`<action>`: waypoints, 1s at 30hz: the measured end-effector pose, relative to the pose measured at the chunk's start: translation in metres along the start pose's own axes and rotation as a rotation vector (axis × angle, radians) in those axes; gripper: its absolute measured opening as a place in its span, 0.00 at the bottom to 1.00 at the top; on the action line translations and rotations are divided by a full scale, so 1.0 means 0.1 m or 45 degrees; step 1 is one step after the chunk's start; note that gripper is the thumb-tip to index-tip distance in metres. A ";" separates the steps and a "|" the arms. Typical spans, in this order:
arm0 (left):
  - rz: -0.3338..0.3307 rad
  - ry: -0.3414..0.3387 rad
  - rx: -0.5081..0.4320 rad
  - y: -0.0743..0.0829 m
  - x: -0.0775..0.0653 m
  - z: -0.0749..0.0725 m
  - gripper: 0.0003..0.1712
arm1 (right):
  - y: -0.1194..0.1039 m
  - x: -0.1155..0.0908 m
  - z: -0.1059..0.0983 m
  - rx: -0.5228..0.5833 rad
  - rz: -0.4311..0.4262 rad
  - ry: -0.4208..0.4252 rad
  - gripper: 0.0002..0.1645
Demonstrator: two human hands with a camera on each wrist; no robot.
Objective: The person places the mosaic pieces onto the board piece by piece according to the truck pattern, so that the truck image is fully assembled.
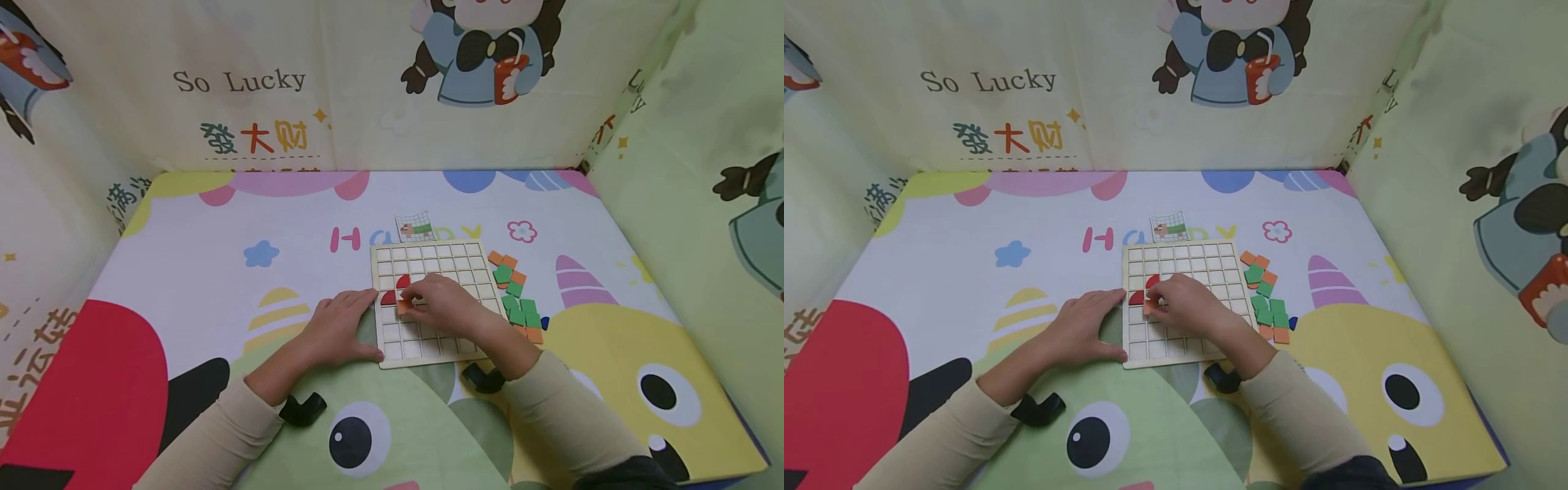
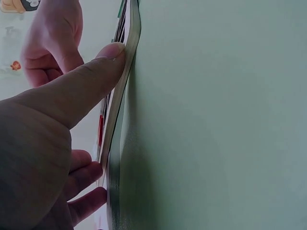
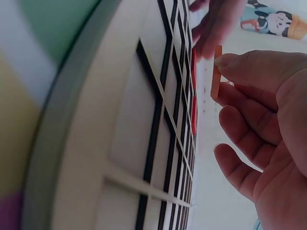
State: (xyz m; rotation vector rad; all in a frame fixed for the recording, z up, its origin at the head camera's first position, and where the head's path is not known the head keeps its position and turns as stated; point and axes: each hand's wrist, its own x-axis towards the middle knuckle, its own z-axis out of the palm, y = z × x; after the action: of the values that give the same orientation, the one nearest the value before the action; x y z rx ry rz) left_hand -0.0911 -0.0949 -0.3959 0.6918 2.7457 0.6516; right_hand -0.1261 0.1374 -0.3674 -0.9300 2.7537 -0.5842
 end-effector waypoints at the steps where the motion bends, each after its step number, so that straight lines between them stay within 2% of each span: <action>1: 0.000 0.000 -0.001 0.00 0.00 0.00 0.61 | -0.01 0.01 0.01 0.002 0.000 -0.003 0.14; 11: 0.000 -0.001 0.000 0.00 -0.01 -0.01 0.61 | -0.06 0.08 0.09 0.018 0.004 -0.031 0.11; 19: 0.005 -0.003 0.003 0.00 0.00 -0.01 0.61 | -0.10 0.11 0.12 -0.003 0.021 -0.062 0.14; 30: 0.007 -0.011 0.002 -0.02 0.00 -0.01 0.62 | -0.14 0.14 0.14 -0.036 -0.019 -0.073 0.16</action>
State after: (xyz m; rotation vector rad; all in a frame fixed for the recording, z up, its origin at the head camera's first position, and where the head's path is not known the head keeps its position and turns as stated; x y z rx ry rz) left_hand -0.0924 -0.0964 -0.3956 0.7007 2.7379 0.6465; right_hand -0.1254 0.1149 -0.3748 -0.9587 2.7136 -0.5140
